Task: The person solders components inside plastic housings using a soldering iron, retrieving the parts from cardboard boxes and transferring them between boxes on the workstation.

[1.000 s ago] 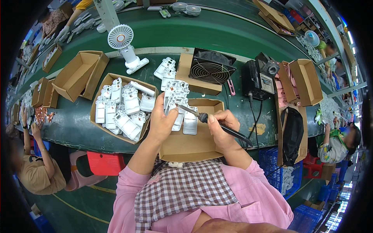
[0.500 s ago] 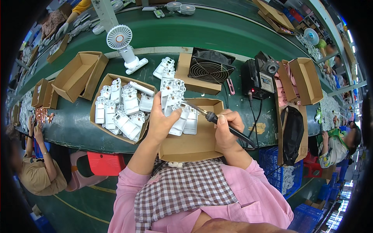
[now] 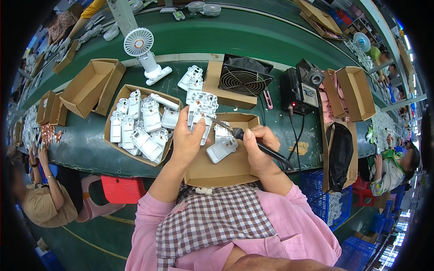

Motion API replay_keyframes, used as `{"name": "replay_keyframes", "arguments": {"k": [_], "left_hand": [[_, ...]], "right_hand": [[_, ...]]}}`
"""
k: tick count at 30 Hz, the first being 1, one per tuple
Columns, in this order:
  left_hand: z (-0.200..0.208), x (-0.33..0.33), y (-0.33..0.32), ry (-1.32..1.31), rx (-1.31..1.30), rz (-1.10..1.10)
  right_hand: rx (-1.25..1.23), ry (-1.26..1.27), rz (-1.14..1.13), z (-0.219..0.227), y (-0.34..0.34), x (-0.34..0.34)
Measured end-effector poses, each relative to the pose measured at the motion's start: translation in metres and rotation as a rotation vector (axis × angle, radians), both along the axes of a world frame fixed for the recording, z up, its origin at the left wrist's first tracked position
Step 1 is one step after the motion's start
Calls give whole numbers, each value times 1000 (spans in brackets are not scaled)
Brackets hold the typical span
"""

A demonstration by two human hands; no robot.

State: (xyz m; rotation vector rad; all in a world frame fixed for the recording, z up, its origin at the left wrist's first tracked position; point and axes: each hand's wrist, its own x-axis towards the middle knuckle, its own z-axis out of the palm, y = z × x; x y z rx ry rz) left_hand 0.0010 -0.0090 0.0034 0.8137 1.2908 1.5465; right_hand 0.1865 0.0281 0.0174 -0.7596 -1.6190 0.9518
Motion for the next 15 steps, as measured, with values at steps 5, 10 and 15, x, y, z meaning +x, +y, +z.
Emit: {"name": "replay_keyframes", "arguments": {"k": [5,10,15], "left_hand": [[2,0,-1,-11,23,-21],[3,0,-1,0,1,-11],[4,1,-1,0,1,-10]], "right_hand": [[-13,4,16,-2,0,-1],[-25,-6,29,-1,0,-1],[-37,-9,35,1,0,-1]]}}
